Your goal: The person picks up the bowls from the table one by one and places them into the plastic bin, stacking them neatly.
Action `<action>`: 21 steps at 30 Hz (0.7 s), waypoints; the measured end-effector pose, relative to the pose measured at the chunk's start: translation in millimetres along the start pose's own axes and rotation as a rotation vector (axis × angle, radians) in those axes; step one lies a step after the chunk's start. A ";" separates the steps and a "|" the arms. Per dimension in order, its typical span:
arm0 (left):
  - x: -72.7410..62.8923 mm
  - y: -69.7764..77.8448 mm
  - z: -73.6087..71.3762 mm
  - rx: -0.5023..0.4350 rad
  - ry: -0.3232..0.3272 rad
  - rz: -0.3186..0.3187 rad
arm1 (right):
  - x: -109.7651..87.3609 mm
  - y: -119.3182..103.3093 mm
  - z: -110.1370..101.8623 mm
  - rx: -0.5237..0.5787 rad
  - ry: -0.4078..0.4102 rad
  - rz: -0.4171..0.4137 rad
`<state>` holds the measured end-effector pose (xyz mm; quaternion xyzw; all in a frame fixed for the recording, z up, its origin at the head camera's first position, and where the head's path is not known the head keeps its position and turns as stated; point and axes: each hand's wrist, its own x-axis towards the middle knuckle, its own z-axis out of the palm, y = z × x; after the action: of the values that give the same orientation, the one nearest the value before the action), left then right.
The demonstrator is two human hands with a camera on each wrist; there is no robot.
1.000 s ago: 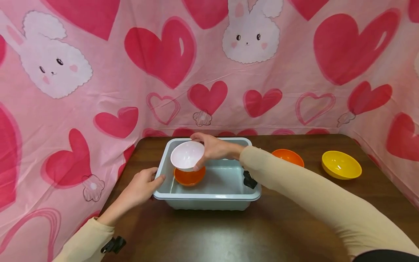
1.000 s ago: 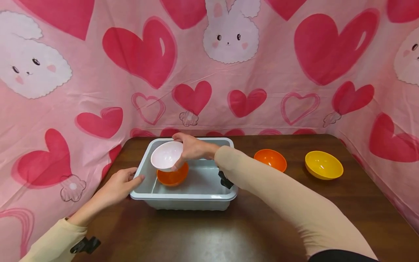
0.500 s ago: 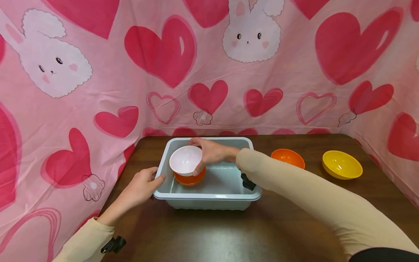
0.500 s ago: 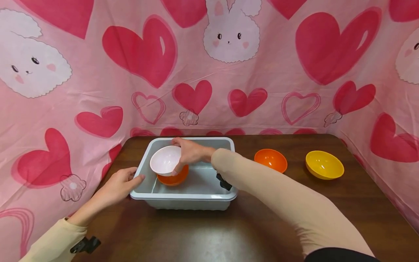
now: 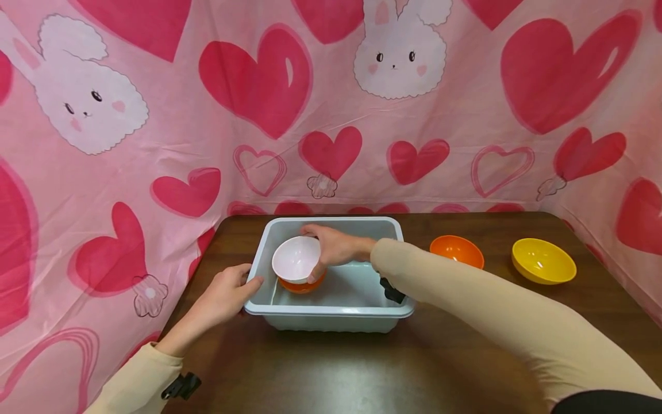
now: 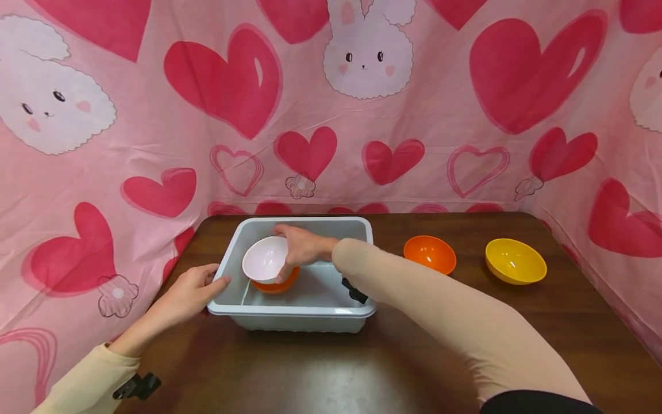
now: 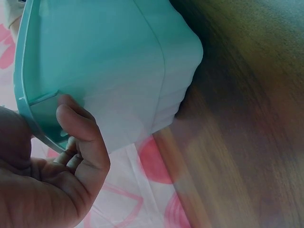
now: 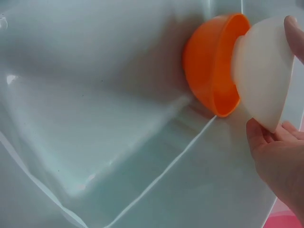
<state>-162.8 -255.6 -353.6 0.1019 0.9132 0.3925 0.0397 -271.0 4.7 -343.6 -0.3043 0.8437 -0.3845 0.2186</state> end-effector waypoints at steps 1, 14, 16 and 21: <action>0.0 -0.1 0.1 0.000 0.000 0.000 | 0.3 0.8 0.2 -0.003 0.002 0.002; 0.6 -0.5 0.3 0.002 -0.006 -0.007 | 4.5 6.3 1.9 -0.020 0.000 0.010; 0.6 -0.6 0.1 0.000 -0.007 -0.007 | 6.0 7.6 2.2 -0.027 -0.003 0.007; 0.6 -0.5 -0.2 -0.003 -0.004 -0.006 | 7.5 9.6 2.4 -0.023 -0.014 0.011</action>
<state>-163.5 -256.0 -353.8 0.0996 0.9128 0.3937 0.0429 -278.3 3.3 -353.6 -0.3046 0.8481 -0.3716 0.2232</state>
